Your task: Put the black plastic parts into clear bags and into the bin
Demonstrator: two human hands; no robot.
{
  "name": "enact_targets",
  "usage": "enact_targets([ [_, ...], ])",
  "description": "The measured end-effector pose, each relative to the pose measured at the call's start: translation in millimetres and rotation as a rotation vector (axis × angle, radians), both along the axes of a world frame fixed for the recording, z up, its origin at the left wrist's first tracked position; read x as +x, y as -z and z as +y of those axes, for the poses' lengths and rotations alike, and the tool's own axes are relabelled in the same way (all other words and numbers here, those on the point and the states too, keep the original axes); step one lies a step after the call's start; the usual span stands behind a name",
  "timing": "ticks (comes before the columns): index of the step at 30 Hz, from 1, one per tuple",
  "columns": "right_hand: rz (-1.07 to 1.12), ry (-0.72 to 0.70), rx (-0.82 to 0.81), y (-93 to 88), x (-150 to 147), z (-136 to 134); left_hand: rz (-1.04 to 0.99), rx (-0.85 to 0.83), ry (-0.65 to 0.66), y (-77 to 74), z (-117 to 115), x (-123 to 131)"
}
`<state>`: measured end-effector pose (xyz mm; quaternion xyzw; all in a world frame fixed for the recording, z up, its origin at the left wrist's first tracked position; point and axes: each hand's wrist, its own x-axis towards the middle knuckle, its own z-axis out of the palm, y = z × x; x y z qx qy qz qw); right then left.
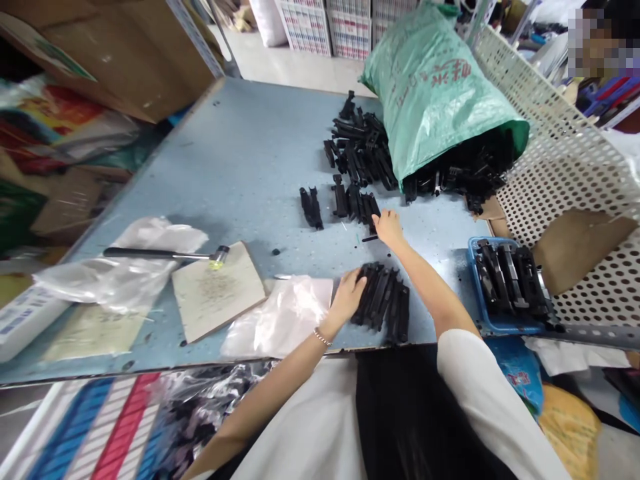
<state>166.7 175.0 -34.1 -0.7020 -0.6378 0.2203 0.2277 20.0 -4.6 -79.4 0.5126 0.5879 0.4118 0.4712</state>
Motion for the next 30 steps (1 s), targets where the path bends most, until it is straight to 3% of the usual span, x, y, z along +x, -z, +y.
enact_targets([
  [2, 0.039, -0.009, -0.035, 2.6, 0, 2, 0.032, 0.036, 0.045, 0.3, -2, 2],
  [4, 0.081, -0.043, -0.046, 2.7, 1, -16, -0.024, 0.036, 0.024, -4.8, 9, -1],
  [8, 0.214, -0.186, -0.016, -5.3, 0, -85, -0.504, -0.006, -0.08, -30.1, 41, -8],
  [10, 0.27, -0.328, 0.113, -14.4, -1, -117, -0.696, -0.022, -0.078, -46.5, 48, -6],
  [13, 0.115, -0.466, 0.4, -30.7, 2, -139, -0.625, 0.054, -0.024, -70.9, 42, -4],
  [18, -0.183, -0.519, 0.704, -49.7, 20, -118, -0.318, 0.16, 0.103, -98.2, 15, -15],
  [22, -0.246, -0.674, 0.667, -55.3, 22, -98, -0.253, 0.118, 0.186, -97.8, 8, -18],
  [24, -0.189, -0.649, 0.58, -55.2, 18, -97, -0.247, 0.129, 0.147, -91.7, 12, -16],
  [27, -0.07, -0.495, 0.467, -50.9, 10, -111, -0.237, 0.158, 0.046, -82.4, 23, -18],
  [30, -0.116, -0.592, 0.456, -39.2, 1, -143, -0.241, 0.175, -0.004, -77.5, 34, -25],
])
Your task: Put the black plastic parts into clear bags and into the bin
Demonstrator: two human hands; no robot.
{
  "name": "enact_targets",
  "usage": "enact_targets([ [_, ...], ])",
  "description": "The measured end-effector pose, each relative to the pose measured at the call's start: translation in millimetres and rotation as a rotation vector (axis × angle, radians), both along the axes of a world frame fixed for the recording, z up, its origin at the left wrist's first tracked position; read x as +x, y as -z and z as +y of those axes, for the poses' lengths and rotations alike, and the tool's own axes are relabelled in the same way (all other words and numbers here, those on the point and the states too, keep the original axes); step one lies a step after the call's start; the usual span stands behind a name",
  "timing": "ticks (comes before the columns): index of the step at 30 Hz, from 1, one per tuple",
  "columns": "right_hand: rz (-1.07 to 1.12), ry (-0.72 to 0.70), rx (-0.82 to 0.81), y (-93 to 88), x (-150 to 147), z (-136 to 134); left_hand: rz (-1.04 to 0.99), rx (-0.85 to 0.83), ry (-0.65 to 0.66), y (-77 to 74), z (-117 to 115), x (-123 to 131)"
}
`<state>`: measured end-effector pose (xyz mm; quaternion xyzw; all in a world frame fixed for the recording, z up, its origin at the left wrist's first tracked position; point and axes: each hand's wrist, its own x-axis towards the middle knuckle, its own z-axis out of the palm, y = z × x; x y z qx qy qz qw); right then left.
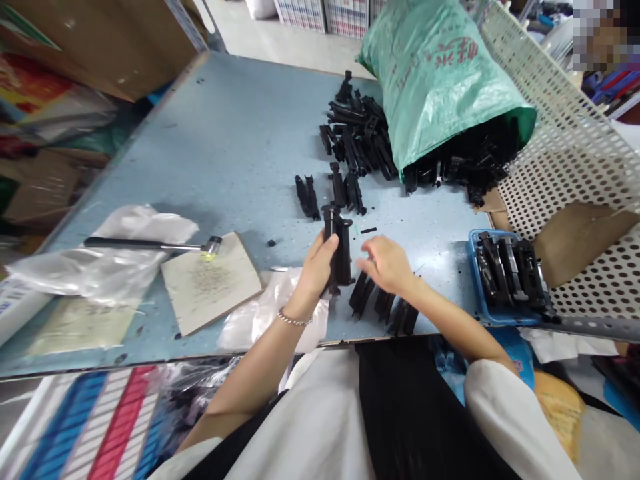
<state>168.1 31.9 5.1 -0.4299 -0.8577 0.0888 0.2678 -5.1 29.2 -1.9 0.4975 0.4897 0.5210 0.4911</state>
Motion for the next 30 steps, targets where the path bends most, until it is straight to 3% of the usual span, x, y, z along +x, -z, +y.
enact_targets([
  [2, -0.1, -0.108, 0.049, 10.7, -7, -23, 0.019, 0.021, 0.005, 2.5, 5, -5],
  [4, -0.146, -0.112, 0.048, 20.5, -13, -39, 0.067, 0.044, -0.012, 7.4, 9, -9],
  [7, -0.157, -0.061, -0.119, 28.5, -16, -36, 0.214, 0.004, -0.072, 22.2, 14, -15],
  [11, -0.082, 0.095, -0.383, 29.5, -15, 27, 0.485, -0.215, -0.014, 52.2, 5, -13],
  [14, 0.054, 0.364, -0.401, 31.5, -26, 94, 0.589, -0.155, 0.048, 74.5, -20, 6],
  [16, 0.182, 0.48, -0.519, 34.8, -38, 131, 0.672, -0.078, 0.045, 86.0, -37, 22],
  [20, 0.359, 0.454, -0.759, 37.9, -48, 166, 0.645, -0.047, 0.013, 97.3, -46, 26],
  [24, 0.483, 0.333, -0.911, 28.4, -32, 141, 0.33, -0.107, -0.018, 89.3, -21, 1],
  [27, 0.581, 0.229, -1.001, 18.1, -20, 87, -0.1, -0.204, -0.018, 67.5, 3, -7],
  [30, 0.753, -0.043, -1.21, 10.0, -12, 24, -0.539, -0.232, 0.161, 36.9, 16, 1],
])
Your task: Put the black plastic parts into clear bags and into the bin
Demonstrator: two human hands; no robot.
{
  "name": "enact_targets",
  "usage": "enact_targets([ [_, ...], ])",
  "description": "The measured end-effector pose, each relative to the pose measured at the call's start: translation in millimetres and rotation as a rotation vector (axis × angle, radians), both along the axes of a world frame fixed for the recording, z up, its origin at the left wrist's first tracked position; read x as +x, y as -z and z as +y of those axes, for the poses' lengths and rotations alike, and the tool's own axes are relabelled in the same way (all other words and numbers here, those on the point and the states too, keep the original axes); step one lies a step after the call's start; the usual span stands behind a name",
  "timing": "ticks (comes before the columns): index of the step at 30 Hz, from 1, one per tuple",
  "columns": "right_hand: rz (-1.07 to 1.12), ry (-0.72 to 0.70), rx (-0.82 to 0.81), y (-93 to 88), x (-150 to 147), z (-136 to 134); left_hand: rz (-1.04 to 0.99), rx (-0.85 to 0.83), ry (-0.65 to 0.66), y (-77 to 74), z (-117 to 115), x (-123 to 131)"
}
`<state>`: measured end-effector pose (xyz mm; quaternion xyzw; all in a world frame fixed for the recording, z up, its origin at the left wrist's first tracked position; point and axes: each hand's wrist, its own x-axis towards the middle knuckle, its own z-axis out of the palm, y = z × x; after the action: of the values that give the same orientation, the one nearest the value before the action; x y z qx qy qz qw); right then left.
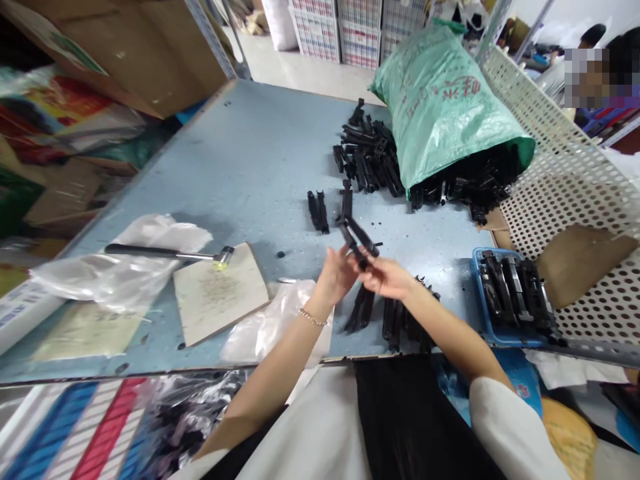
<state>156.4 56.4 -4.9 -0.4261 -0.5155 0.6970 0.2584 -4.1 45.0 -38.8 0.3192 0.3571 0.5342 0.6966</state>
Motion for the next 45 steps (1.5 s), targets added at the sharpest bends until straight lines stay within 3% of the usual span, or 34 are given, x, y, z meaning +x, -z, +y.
enact_targets([
  [3, 0.04, -0.201, -0.037, -9.6, 13, -36, -0.07, 0.018, 0.099, -26.6, -7, 10],
  [5, -0.101, -0.141, 0.082, -19.5, 26, -40, 0.099, 0.063, 0.072, -37.4, -19, 14],
  [8, -0.44, 0.122, 0.568, -38.0, 42, -31, 0.431, 0.194, 0.008, -46.1, -38, 14],
  [10, -0.688, 0.169, 0.951, -48.0, 44, -25, 0.551, 0.243, 0.025, -50.7, -48, 13],
  [13, -0.898, 0.068, 1.31, -54.3, 40, -20, 0.602, 0.286, 0.069, -58.8, -58, 7],
  [16, -0.955, -0.101, 1.468, -52.5, 39, -14, 0.638, 0.321, 0.095, -66.4, -64, -1],
  [20, -0.894, -0.269, 1.454, -44.6, 41, -1, 0.684, 0.29, 0.137, -67.5, -68, -6],
  [24, -0.85, -0.152, 1.251, -34.8, 37, -3, 0.677, 0.281, 0.044, -52.2, -57, -6],
  [26, -0.842, -0.128, 1.17, -29.3, 29, -16, 0.67, 0.252, -0.05, -42.9, -48, -8],
  [29, -0.832, -0.258, 1.261, -16.9, 11, -45, 0.675, 0.215, -0.159, -34.4, -38, -11],
  [32, -0.853, -0.336, 1.361, -3.0, -4, -70, 0.682, 0.204, -0.155, -29.8, -35, -11],
  [34, -0.894, -0.319, 1.315, 1.7, -4, -82, 0.711, 0.183, -0.123, -24.0, -35, -13],
  [36, -0.979, -0.247, 1.2, 2.2, 10, -93, 0.802, 0.17, -0.072, -13.5, -36, -17],
  [41, -1.332, 0.149, 0.818, 18.2, 71, -121, 0.979, 0.108, 0.125, 24.6, -42, -24],
  [45, -1.253, 0.058, 0.718, 45.9, 99, -108, 0.794, -0.013, 0.05, 47.7, -46, 0],
])
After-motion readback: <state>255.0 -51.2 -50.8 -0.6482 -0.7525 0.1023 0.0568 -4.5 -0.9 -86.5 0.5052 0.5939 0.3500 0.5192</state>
